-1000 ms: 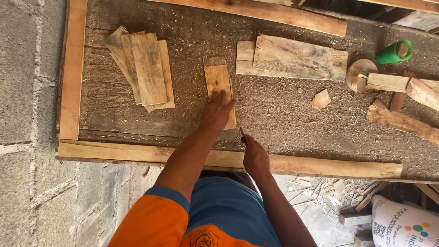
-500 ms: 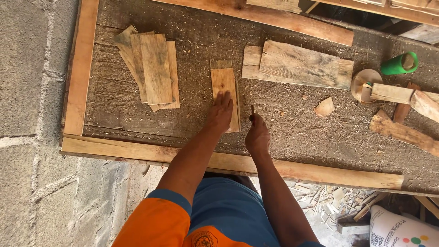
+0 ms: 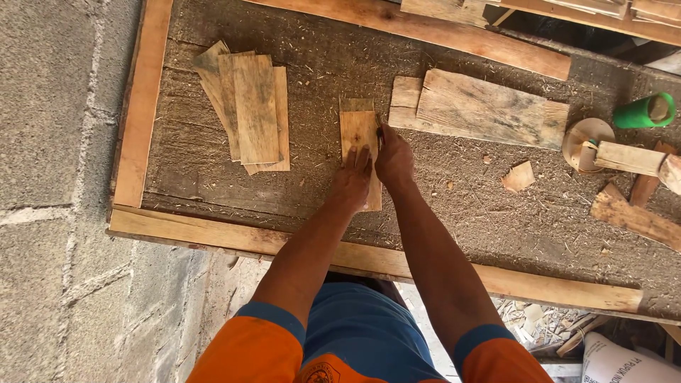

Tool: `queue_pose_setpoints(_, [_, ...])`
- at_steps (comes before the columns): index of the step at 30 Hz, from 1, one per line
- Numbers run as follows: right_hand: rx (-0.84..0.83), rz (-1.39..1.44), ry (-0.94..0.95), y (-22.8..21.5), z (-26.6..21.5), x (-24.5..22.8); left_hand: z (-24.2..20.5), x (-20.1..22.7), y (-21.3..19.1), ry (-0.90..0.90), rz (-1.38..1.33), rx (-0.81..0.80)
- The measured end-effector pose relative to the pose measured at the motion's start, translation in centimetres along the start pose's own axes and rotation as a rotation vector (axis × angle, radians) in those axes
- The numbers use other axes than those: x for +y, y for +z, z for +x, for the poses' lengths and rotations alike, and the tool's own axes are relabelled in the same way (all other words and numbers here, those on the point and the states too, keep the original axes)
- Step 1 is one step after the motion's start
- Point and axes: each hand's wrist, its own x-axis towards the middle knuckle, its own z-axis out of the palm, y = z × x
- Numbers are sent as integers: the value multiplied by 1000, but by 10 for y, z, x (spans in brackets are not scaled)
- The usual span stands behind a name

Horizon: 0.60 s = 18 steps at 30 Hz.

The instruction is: Strip layers of wood from a small plank using a utility knife.

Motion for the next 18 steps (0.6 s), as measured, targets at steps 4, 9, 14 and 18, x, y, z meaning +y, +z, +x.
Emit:
queue_pose_setpoints(4, [-98,-50,32,-4,0,-8,2,0,3,0,-10,-12])
queue_pose_setpoints(9, [-108,6,54,-6,-16,-10,2,1,-1,-18,20,0])
queue_pose_setpoints(14, [-124,10,49,2,-31,3,7,2,1,-23,46,-71])
queue_pose_setpoints(18, [-93,17,10,-4,-52,4,-22,5,-55,-39,-20,-187])
